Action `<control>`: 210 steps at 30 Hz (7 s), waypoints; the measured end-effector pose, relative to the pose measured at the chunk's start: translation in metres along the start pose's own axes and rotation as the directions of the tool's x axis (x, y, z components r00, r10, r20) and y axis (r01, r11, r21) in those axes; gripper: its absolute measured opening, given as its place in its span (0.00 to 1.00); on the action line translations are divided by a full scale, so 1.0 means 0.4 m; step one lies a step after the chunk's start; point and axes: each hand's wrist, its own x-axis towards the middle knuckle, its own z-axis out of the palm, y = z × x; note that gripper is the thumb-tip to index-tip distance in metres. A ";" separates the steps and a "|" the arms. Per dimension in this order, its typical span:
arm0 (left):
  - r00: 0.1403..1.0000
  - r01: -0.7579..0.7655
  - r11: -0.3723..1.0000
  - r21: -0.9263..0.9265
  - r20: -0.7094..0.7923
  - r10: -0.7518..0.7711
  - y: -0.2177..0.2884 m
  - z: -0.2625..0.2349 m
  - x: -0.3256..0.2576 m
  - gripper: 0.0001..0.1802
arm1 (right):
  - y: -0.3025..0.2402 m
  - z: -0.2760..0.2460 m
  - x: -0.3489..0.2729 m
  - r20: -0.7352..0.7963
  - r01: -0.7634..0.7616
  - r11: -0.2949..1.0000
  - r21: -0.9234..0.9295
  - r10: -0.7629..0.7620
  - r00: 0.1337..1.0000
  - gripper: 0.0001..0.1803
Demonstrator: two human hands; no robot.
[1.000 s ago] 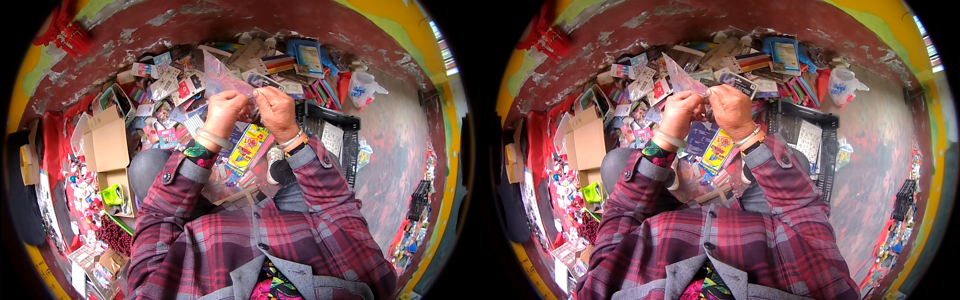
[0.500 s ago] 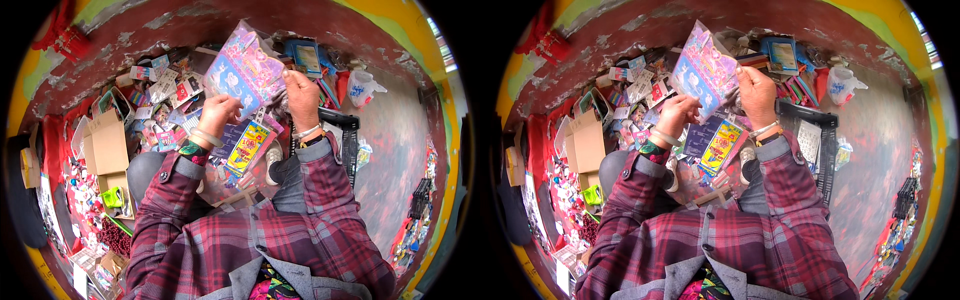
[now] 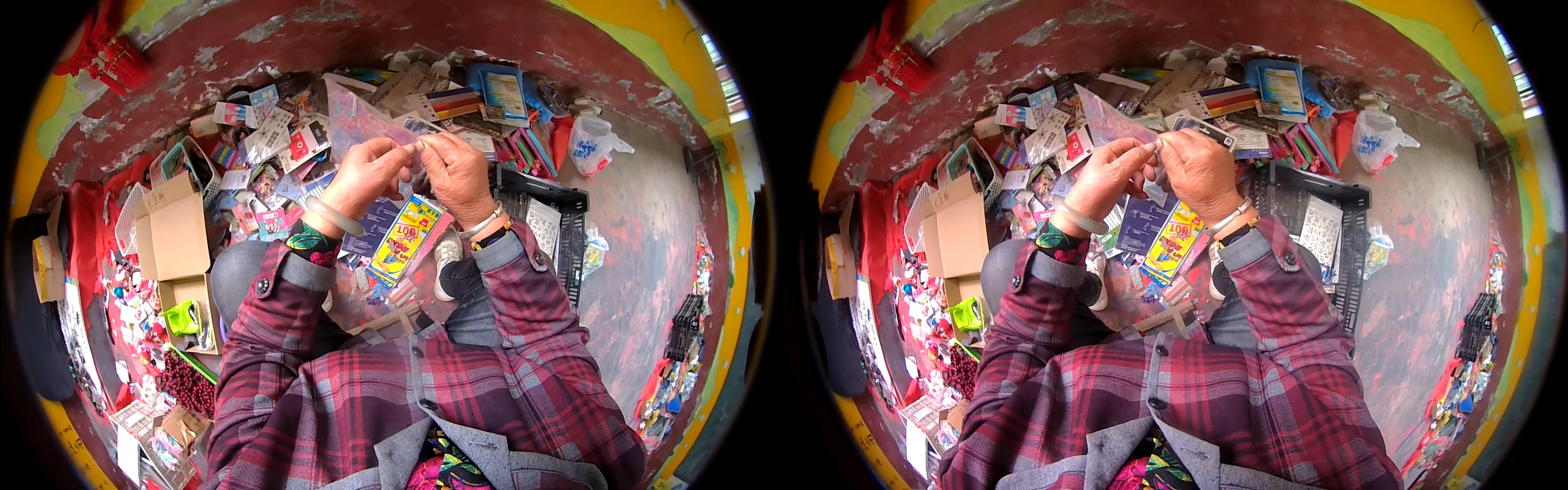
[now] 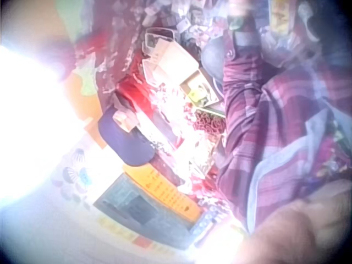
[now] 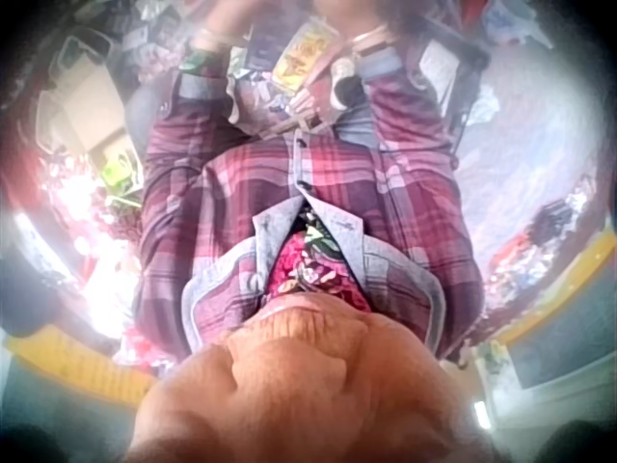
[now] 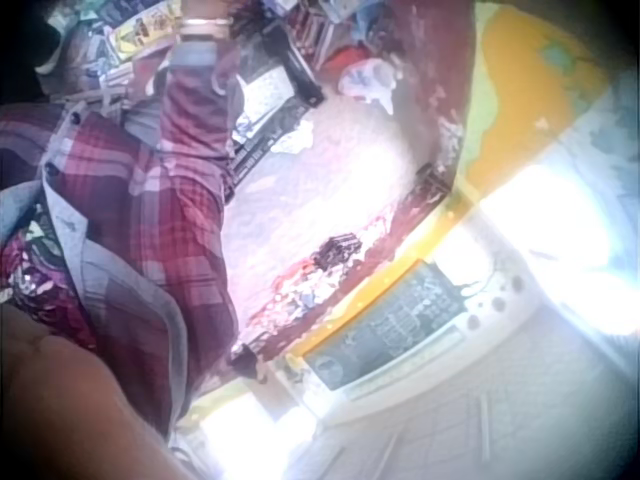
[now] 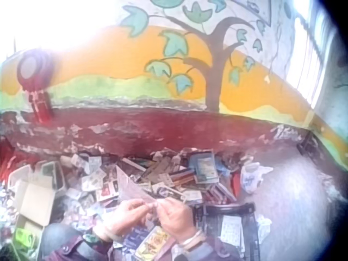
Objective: The person sits on the floor and sorts through a pile of stationery items, including temporary tattoo sheets and sticker packs. They pick up individual items, flip them over to inspect both sides, and wipe the surfaces with a cloth before placing them back into the pile.
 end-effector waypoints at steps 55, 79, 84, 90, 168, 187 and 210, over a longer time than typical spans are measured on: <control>0.927 -0.374 0.893 0.249 0.059 0.372 0.011 -0.027 -0.033 0.10 | 0.037 -0.028 0.020 0.170 -0.459 0.661 0.594 0.455 0.874 0.14; 0.956 -0.264 0.949 -0.173 0.080 0.281 0.030 -0.040 -0.041 0.09 | 0.048 -0.032 0.022 0.188 -0.445 0.702 0.556 0.416 0.890 0.14; 0.931 -0.363 0.932 0.008 0.047 0.362 0.023 -0.043 -0.031 0.10 | 0.053 -0.030 0.020 0.189 -0.453 0.685 0.570 0.427 0.884 0.15; 0.962 -0.271 0.917 0.293 0.042 0.271 0.032 -0.045 -0.038 0.08 | 0.056 -0.031 0.019 0.234 -0.486 0.629 0.606 0.444 0.865 0.15; 0.666 -0.422 0.369 0.828 0.007 0.746 -0.027 0.007 -0.005 0.06 | 0.034 -0.003 0.011 0.232 -0.363 0.834 0.416 0.288 0.929 0.15; 0.744 -0.249 0.507 0.825 -0.172 0.646 -0.040 0.026 -0.010 0.05 | -0.012 0.049 -0.010 0.080 -0.013 1.000 0.022 0.011 0.997 0.09; 0.984 -0.165 0.876 -0.454 -0.017 0.176 -0.005 -0.059 -0.001 0.10 | 0.059 -0.008 0.013 0.001 -0.377 0.853 0.362 0.405 0.915 0.14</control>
